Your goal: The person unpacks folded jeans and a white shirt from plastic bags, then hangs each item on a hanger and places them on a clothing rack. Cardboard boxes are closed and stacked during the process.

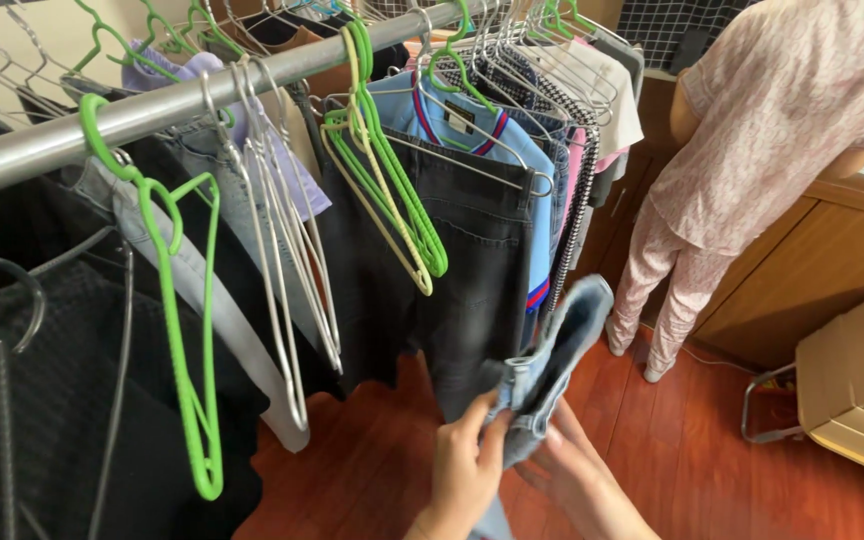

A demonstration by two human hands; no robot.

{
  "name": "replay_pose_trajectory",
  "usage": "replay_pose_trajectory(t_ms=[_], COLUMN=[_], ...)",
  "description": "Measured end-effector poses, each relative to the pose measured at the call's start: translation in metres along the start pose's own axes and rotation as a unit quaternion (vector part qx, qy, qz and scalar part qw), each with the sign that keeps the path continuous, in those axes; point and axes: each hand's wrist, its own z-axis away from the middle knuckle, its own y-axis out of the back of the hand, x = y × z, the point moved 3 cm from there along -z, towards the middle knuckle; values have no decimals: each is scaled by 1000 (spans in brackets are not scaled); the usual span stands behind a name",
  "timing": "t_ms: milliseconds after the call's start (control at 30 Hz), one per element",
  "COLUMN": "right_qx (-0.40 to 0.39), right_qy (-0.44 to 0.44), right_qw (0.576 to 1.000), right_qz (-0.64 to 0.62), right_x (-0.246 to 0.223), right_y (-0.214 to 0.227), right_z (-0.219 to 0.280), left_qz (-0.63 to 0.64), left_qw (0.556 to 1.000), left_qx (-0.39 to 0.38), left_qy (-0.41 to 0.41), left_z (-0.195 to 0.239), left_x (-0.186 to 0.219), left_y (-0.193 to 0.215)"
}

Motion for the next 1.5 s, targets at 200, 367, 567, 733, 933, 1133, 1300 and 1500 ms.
replay_pose_trajectory(t_ms=[200, 367, 567, 733, 933, 1133, 1300, 1500], right_qx=[-15, -1, 158, 162, 101, 44, -147, -118], right_qy=[123, 157, 254, 218, 131, 176, 360, 520], right_qw=[978, 973, 913, 913, 875, 760, 780, 693], right_qz=[165, 168, 278, 305, 454, 624, 490, 485], right_x=[5, 3, -47, -89, -104, -110, -110, -97], right_y=[10, 54, 138, 110, 36, -51, -163, -285], right_z=[-8, -42, -97, -117, -134, -105, -28, 7], left_qz=[-9, 15, -40, 88, -14, -62, -103, -89], left_qw=[997, 964, 958, 970, 980, 974, 967, 979], left_qx=[-63, 52, 218, 196, 177, 201, 227, 149], left_qy=[51, 260, 183, 112, 86, 90, 50, 108], left_z=[9, 18, 36, 34, 33, 37, 39, 33], left_x=[-17, -81, -157, -109, -48, -31, -43, -42], left_y=[-10, 27, 142, 179, 160, 164, 163, 143])
